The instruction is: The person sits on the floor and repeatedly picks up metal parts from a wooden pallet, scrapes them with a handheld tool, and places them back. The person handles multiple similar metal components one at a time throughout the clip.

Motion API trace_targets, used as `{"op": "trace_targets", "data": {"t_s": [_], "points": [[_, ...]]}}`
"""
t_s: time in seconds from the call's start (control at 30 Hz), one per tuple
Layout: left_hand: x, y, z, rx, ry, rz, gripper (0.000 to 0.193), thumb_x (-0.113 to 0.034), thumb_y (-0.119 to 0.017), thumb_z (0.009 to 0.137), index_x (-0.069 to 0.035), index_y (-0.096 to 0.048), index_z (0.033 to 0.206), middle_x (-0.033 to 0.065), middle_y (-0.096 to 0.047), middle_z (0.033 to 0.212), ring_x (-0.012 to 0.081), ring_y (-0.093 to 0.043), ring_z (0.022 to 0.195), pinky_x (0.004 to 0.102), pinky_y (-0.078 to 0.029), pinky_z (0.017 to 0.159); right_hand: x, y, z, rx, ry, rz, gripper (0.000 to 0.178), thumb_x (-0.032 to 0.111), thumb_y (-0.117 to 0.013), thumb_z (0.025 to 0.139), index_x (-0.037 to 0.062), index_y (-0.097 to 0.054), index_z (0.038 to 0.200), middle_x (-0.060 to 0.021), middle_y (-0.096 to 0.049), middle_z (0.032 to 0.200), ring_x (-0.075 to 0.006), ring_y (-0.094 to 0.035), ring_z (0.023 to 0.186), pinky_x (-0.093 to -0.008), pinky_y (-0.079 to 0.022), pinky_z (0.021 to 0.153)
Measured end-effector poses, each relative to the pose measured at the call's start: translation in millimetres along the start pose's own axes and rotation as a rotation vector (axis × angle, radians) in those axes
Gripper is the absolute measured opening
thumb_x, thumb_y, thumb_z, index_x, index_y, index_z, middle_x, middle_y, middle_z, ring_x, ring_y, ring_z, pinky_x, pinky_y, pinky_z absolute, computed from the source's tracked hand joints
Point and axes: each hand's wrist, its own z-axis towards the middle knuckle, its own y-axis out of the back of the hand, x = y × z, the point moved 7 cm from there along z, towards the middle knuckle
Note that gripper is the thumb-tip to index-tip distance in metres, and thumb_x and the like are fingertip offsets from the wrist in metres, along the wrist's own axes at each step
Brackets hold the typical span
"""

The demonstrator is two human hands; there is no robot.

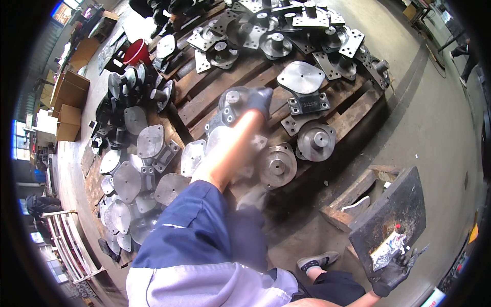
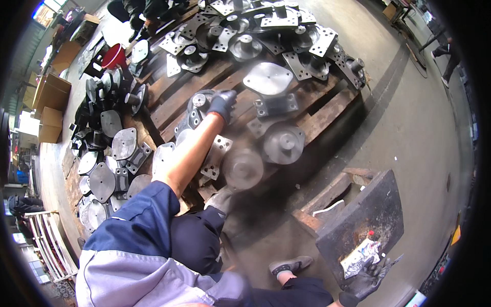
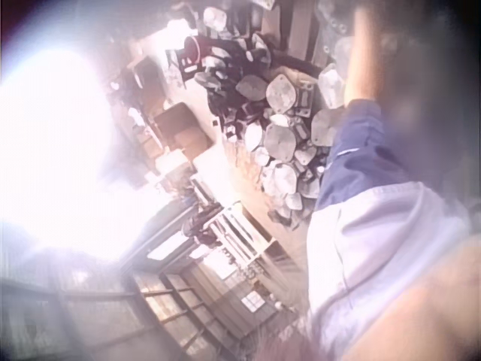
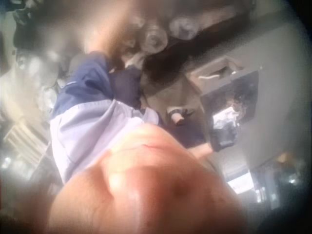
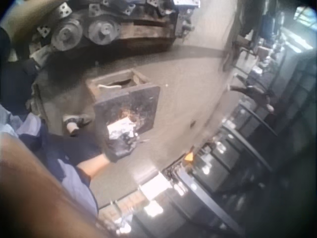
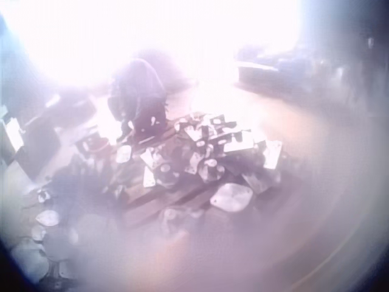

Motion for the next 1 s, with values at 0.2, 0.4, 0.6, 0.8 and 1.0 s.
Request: {"op": "trace_targets", "data": {"t_s": [0.2, 0.4, 0.6, 0.8, 1.0], "points": [[4.5, -21.3, 33.6, 0.172, 0.253, -0.533, 0.062, -0.049, -0.063, 0.081, -0.005, -0.048, 0.120, 0.0160, -0.054, 0.103, 0.0299, -0.052, 0.092, 0.0422, -0.045, 0.079, 0.9, -19.4, -1.7, 0.009, -0.105, 0.197, 0.042, 0.021, -0.044, 0.095, 0.0020, -0.042, 0.133, -0.0045, -0.048, 0.114, -0.0164, -0.046, 0.102, -0.0406, -0.034, 0.105], [-13.0, -66.7, 45.2, 0.399, 0.369, -0.752, 0.058, -0.050, -0.063, 0.082, -0.011, -0.053, 0.124, 0.0101, -0.057, 0.121, 0.0259, -0.055, 0.103, 0.0393, -0.045, 0.091, 5.2, -43.6, -5.3, -0.065, -0.108, 0.222, 0.039, 0.015, -0.045, 0.095, 0.0006, -0.044, 0.131, 0.0015, -0.032, 0.072, -0.0124, -0.041, 0.076, -0.0426, -0.038, 0.100], [19.7, -95.3, 113.4, 0.482, -0.088, -0.453, 0.036, -0.022, -0.052, 0.094, -0.006, -0.050, 0.125, 0.0084, -0.059, 0.119, 0.0209, -0.055, 0.107, 0.0323, -0.044, 0.094, -0.3, -53.8, 5.0, -0.033, -0.138, 0.193, 0.041, 0.014, -0.049, 0.093, 0.0013, -0.042, 0.132, 0.0025, -0.038, 0.069, -0.0109, -0.044, 0.072, -0.0349, -0.042, 0.095], [0.4, -79.5, 54.8, 0.347, 0.057, -0.446, 0.034, -0.029, -0.053, 0.092, -0.003, -0.055, 0.114, 0.0104, -0.064, 0.102, 0.0208, -0.060, 0.090, 0.0322, -0.050, 0.075, -1.9, -57.9, -2.6, -0.011, -0.138, 0.199, 0.040, 0.016, -0.047, 0.095, 0.0005, -0.041, 0.131, 0.0018, -0.039, 0.071, -0.0116, -0.045, 0.074, -0.0345, -0.042, 0.095], [3.4, -67.0, 10.1, 0.368, 0.088, -0.666, 0.034, -0.033, -0.054, 0.091, -0.009, -0.057, 0.114, 0.0093, -0.064, 0.095, 0.0221, -0.062, 0.074, 0.0340, -0.051, 0.055, 2.9, -59.0, -4.1, -0.058, -0.124, 0.210, 0.037, 0.016, -0.048, 0.095, 0.0012, -0.046, 0.128, 0.0017, -0.041, 0.070, -0.0118, -0.048, 0.074, -0.0342, -0.044, 0.092]]}}
